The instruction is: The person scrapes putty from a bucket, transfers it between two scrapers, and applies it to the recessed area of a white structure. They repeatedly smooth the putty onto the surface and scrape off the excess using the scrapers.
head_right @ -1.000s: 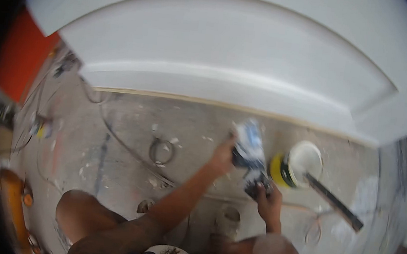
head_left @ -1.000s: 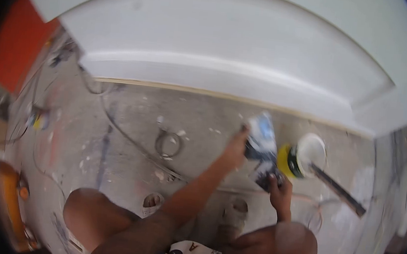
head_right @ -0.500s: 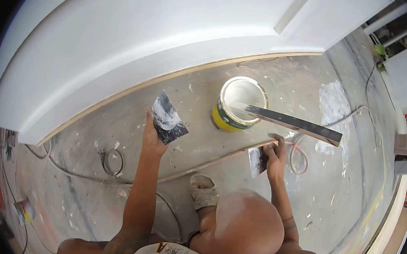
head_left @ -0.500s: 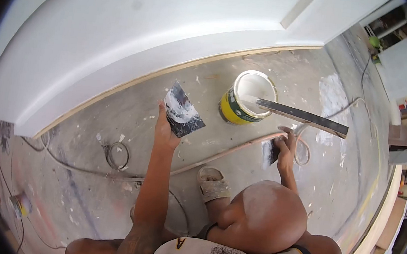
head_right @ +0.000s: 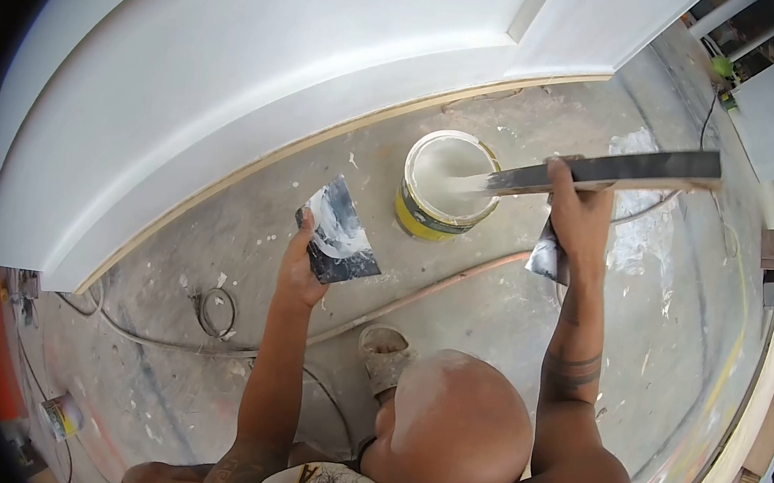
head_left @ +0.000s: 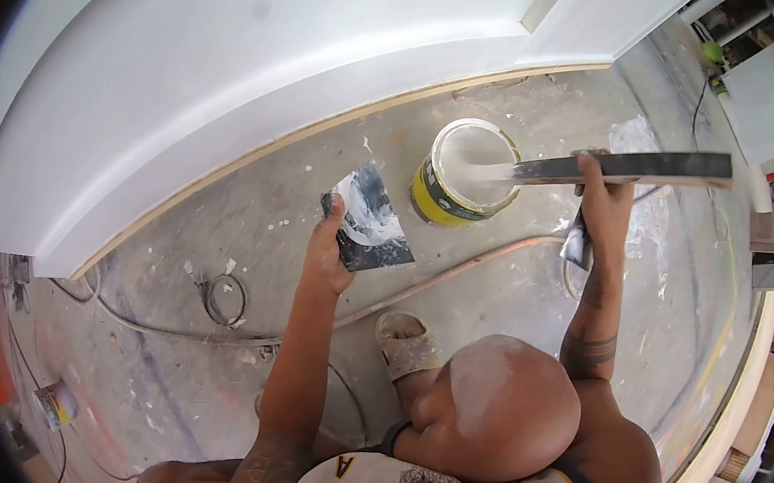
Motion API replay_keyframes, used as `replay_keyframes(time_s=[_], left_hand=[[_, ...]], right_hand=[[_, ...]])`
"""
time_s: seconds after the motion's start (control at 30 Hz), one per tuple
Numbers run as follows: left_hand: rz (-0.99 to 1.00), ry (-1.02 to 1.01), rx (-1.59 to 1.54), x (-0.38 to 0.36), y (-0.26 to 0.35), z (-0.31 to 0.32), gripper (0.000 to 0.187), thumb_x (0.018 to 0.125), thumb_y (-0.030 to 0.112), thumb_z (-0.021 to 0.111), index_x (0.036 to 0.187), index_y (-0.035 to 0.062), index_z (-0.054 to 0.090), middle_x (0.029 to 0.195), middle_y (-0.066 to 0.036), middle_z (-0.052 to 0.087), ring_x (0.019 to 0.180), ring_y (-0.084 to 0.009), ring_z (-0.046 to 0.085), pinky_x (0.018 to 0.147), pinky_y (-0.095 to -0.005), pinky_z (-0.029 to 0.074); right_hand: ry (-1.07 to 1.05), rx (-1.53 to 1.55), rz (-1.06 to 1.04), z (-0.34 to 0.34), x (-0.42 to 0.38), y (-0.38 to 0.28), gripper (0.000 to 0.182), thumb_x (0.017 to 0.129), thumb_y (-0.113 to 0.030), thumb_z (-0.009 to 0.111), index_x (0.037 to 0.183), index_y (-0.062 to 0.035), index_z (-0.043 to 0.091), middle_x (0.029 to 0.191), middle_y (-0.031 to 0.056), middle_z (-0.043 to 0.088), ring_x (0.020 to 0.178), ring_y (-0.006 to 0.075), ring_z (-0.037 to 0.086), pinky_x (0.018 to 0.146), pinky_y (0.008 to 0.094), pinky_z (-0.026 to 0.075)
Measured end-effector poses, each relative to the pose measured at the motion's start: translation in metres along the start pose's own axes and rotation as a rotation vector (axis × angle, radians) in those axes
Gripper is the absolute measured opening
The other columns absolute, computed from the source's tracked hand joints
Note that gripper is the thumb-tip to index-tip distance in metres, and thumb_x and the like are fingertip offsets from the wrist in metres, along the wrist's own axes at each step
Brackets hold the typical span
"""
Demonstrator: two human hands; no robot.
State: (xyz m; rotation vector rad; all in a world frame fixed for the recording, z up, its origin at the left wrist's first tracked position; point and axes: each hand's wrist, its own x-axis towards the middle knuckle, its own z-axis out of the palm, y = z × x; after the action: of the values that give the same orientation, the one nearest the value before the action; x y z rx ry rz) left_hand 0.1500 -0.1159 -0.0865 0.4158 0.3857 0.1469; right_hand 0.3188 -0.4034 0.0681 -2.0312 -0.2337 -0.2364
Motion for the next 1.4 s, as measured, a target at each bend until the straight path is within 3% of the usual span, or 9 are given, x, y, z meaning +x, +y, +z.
replay_keyframes(time_s=[0.2,0.37,0.57,0.73,0.77,0.9,1.07,1.17,1.4], left_hand=[[-0.036,-0.035,-0.086,0.005,-0.006,-0.015,0.050,0.099,0.037,0.057,0.133,0.0006,0.051,0.126,-0.013,0.063,0.112,-0.0269,0.063,0.100,-0.0422,0.050],[-0.117,-0.111,-0.094,0.011,-0.013,0.000,0.051,0.098,0.038,0.057,0.132,0.0004,0.052,0.127,-0.013,0.063,0.113,-0.0272,0.063,0.101,-0.0421,0.049],[-0.042,-0.011,0.118,0.018,-0.010,0.044,0.033,0.093,0.032,0.069,0.110,0.0036,0.064,0.104,-0.008,0.070,0.091,-0.0185,0.070,0.079,-0.0340,0.058],[-0.031,0.086,0.304,0.028,-0.018,0.069,0.032,0.096,0.033,0.065,0.105,0.0022,0.065,0.097,-0.006,0.070,0.086,-0.0151,0.067,0.075,-0.0306,0.055],[-0.057,0.127,0.385,0.030,-0.022,0.076,0.032,0.097,0.033,0.063,0.103,0.0013,0.065,0.094,-0.005,0.069,0.083,-0.0128,0.065,0.072,-0.0289,0.052],[0.084,0.083,0.565,0.061,-0.050,0.081,0.041,0.101,0.039,0.056,0.103,-0.0010,0.064,0.090,-0.004,0.066,0.079,-0.0112,0.053,0.073,-0.0282,0.044],[0.193,0.114,0.597,0.080,-0.068,0.108,0.044,0.105,0.038,0.046,0.110,-0.0032,0.062,0.092,-0.009,0.067,0.084,-0.0165,0.057,0.081,-0.0321,0.045],[0.147,0.074,0.642,0.077,-0.061,0.117,0.041,0.105,0.035,0.047,0.121,-0.0002,0.060,0.109,-0.006,0.066,0.095,-0.0125,0.057,0.087,-0.0293,0.045],[0.193,0.083,0.767,0.073,-0.061,0.103,0.042,0.106,0.035,0.044,0.119,-0.0012,0.060,0.106,-0.007,0.066,0.091,-0.0132,0.058,0.084,-0.0294,0.047]], right_hand=[[-0.052,-0.024,0.010,0.065,0.009,0.056,0.030,0.088,-0.020,0.065,0.076,0.0072,0.066,0.065,0.0057,0.063,0.060,0.0097,0.054,0.052,0.0341,0.044],[-0.103,-0.026,-0.003,0.083,0.004,0.032,0.029,0.086,-0.020,0.066,0.078,0.0078,0.066,0.068,0.0078,0.066,0.063,0.0128,0.058,0.059,0.0330,0.047],[0.020,0.048,-0.078,0.020,0.027,-0.037,0.017,0.087,-0.017,0.065,0.085,-0.0005,0.071,0.072,-0.0003,0.063,0.061,0.0072,0.051,0.053,0.0236,0.038],[0.103,0.062,-0.186,-0.032,0.042,-0.107,0.015,0.089,-0.015,0.066,0.096,-0.0013,0.066,0.085,0.0030,0.067,0.073,0.0094,0.059,0.061,0.0221,0.043],[0.124,0.125,-0.268,-0.037,0.046,-0.118,0.015,0.087,-0.018,0.068,0.086,-0.0025,0.070,0.076,-0.0009,0.066,0.064,0.0060,0.054,0.056,0.0221,0.039],[0.227,0.142,-0.276,-0.052,0.038,-0.168,0.015,0.087,-0.017,0.067,0.094,-0.0036,0.070,0.078,-0.0004,0.067,0.064,0.0038,0.051,0.056,0.0193,0.035],[0.345,-0.051,-0.290,-0.057,0.026,-0.186,0.018,0.087,-0.019,0.066,0.096,-0.0033,0.069,0.081,0.0014,0.068,0.061,0.0012,0.046,0.054,0.0179,0.030],[0.176,0.060,-0.323,-0.050,0.024,-0.174,0.016,0.088,-0.017,0.067,0.095,-0.0032,0.069,0.079,0.0005,0.066,0.062,0.0024,0.047,0.054,0.0192,0.031],[-0.077,0.025,-0.280,-0.020,0.009,-0.148,0.013,0.092,-0.011,0.062,0.086,0.0000,0.067,0.077,0.0005,0.063,0.063,0.0032,0.046,0.055,0.0213,0.034]])
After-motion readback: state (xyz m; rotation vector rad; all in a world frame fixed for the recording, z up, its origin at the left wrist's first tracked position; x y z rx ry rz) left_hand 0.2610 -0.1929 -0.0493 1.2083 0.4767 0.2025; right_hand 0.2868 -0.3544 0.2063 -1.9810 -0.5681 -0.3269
